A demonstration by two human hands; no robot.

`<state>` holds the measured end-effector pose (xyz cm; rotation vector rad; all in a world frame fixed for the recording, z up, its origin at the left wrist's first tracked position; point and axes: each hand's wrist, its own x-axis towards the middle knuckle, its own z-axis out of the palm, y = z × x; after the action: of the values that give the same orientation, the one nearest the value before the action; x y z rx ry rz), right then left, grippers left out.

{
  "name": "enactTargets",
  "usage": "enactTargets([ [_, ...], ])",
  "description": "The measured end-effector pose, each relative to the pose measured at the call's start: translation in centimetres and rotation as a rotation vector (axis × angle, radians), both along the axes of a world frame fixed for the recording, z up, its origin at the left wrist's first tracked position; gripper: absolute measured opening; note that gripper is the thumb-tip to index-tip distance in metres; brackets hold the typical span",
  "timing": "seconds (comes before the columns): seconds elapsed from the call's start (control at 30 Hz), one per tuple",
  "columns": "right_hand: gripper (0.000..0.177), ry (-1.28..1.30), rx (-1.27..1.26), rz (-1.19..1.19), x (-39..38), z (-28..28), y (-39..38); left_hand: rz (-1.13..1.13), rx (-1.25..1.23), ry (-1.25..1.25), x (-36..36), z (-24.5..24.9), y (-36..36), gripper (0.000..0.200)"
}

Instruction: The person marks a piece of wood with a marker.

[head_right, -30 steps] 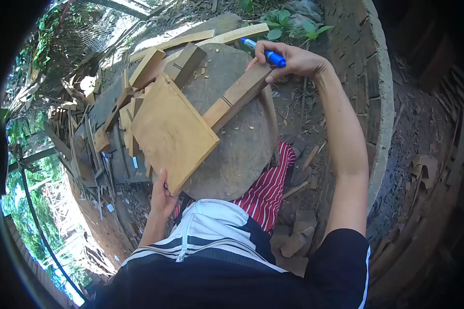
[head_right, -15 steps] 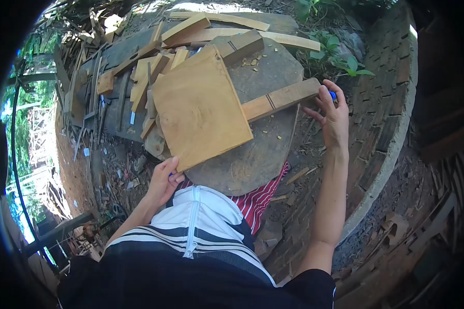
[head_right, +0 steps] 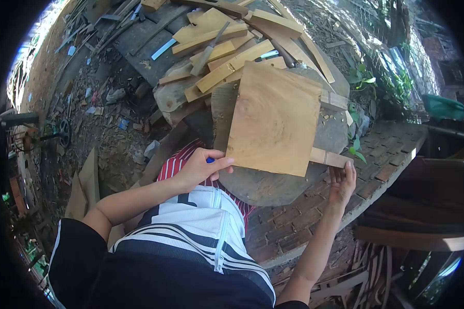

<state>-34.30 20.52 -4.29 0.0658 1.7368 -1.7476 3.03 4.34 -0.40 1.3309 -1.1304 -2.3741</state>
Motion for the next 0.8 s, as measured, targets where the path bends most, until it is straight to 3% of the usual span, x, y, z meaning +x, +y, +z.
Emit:
enactTargets([
  [0.07,0.018,0.008,-0.029,0.096,-1.0,0.0,0.4,-0.052,-0.032,0.024,0.2,-1.1,0.2,0.027],
  [0.27,0.034,0.016,0.04,0.265,-2.7,0.6,1.2,0.054,0.083,0.15,0.6,-1.4,1.3,0.028],
  [0.37,0.043,-0.037,0.024,0.223,-1.8,0.5,1.5,0.161,0.163,0.219,0.7,-1.2,2.2,0.027],
  [0.4,0.043,-0.034,0.029,0.234,-1.8,0.3,1.7,0.204,0.191,0.223,0.7,-1.2,2.3,0.027],
  [0.47,0.026,-0.069,-0.012,0.197,-1.6,0.0,2.2,0.21,0.194,0.231,0.7,-1.3,2.4,0.027],
  [0.8,0.035,-0.072,-0.025,0.187,-0.3,0.0,3.4,0.209,0.12,0.148,0.5,-1.1,3.0,0.027],
])
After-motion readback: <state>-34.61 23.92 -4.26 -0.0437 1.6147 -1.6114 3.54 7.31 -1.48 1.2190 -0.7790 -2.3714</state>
